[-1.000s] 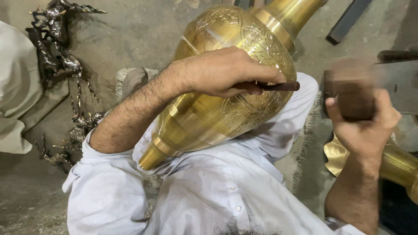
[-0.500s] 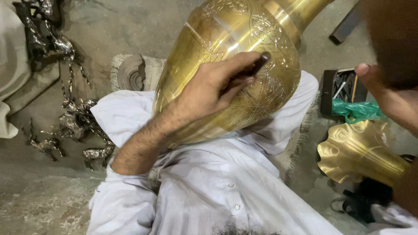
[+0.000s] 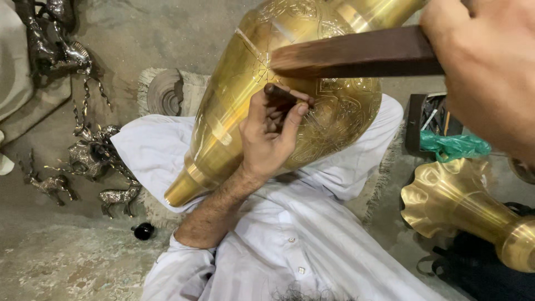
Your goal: The person sits on the floor holding a large brass vase on their lap and engraves decorative floral patterns into its surface. They hold a small chisel against the metal with one hand and strike it with a wooden mallet in the other, repositioning the chisel repeatedly to work across different areas of the pattern.
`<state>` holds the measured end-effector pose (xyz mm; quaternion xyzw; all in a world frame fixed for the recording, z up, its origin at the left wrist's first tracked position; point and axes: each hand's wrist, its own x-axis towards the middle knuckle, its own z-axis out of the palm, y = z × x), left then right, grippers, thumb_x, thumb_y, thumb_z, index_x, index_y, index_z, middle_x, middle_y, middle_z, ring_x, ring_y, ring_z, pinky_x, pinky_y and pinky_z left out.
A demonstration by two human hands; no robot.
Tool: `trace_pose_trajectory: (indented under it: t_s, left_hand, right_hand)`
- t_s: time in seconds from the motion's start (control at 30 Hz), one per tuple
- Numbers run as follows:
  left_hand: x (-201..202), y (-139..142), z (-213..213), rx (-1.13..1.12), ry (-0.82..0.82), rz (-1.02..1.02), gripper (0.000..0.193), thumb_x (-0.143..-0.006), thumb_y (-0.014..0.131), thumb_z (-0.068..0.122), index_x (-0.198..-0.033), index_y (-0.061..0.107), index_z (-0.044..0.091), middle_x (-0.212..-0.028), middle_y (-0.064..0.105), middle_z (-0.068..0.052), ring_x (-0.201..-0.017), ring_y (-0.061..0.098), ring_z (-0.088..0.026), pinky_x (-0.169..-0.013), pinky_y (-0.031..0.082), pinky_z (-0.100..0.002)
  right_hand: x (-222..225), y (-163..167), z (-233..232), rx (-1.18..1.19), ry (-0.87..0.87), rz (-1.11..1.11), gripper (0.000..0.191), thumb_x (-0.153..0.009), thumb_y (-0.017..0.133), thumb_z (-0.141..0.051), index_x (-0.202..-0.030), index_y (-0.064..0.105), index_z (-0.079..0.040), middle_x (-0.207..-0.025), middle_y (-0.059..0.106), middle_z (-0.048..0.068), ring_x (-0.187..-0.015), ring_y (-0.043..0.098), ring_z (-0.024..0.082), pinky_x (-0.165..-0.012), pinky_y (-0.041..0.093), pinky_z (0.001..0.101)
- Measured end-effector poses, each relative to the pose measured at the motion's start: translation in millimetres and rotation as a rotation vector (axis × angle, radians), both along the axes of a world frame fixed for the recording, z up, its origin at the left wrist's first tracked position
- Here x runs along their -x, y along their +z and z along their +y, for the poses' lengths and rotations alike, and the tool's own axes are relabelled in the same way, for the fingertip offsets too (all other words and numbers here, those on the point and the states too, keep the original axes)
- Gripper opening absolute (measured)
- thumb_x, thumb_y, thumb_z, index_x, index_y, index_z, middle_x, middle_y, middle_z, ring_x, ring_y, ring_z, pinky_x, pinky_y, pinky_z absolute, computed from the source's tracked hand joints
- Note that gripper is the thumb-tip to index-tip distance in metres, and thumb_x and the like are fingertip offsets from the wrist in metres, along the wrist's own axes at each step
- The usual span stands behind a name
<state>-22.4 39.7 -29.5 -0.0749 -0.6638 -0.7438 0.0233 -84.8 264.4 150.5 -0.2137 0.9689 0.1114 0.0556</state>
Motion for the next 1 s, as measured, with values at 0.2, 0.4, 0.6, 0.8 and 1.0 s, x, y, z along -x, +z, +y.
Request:
trace_pose_trajectory:
  t_s: [0.2,0.4,0.6,0.8,1.0]
  left_hand:
    - [-1.9,-5.8,3.3,-0.064,0.021,0.042,0.021,-0.107,0.067,-0.006,-0.121,0.052,-0.002,-0.109,0.074,-0.014,-0.101,0.075,-0.016,-0.089,0.064,-0.026]
    - [2.5,-1.9,3.9,-0.120,-0.033,-0.048,0.024,-0.104,0.065,-0.006,-0.122,0.049,-0.004,-0.112,0.074,-0.012,-0.104,0.074,-0.016,-0.092,0.064,-0.027]
    - [26.3,4.1,-11.1,0.171,-0.216,0.046,0.029,-0.101,0.067,-0.006,-0.126,0.054,-0.004,-0.114,0.078,-0.015,-0.109,0.078,-0.020,-0.098,0.066,-0.031]
    - [51.6,8.6,-17.7,0.221,-0.446,0.103,0.042,-0.102,0.069,-0.003,-0.140,0.050,-0.001,-0.118,0.078,-0.015,-0.109,0.079,-0.020,-0.097,0.066,-0.031]
    - [79.3,19.9,-21.5,0.344,-0.631,0.261,0.046,-0.103,0.073,0.009,-0.142,0.050,0.003,-0.118,0.077,-0.013,-0.110,0.078,-0.021,-0.097,0.064,-0.034]
  right_hand:
    - [9.0,27.9,-28.2,0.149,0.076,-0.047,0.040,-0.076,0.075,0.006,-0.114,0.067,-0.001,-0.088,0.068,0.021,-0.081,0.069,0.037,-0.068,0.054,0.0437]
    - [9.7,40.3,-39.4,0.021,-0.064,-0.158,0.037,-0.085,0.074,0.003,-0.119,0.064,-0.004,-0.084,0.068,0.018,-0.075,0.070,0.032,-0.065,0.054,0.0417]
    - [4.6,27.1,0.9,0.174,-0.004,-0.069,0.040,-0.078,0.080,0.001,-0.115,0.065,0.000,-0.085,0.066,0.020,-0.075,0.069,0.035,-0.066,0.055,0.0439]
    - [-16.9,0.7,41.9,0.312,-0.104,0.064,0.035,-0.076,0.085,-0.001,-0.104,0.065,0.004,-0.085,0.066,0.022,-0.079,0.069,0.037,-0.068,0.055,0.0437]
    - [-54.3,-15.9,60.9,0.389,-0.353,0.036,0.038,-0.078,0.091,-0.006,-0.103,0.064,0.006,-0.080,0.068,0.023,-0.074,0.071,0.034,-0.064,0.055,0.0419]
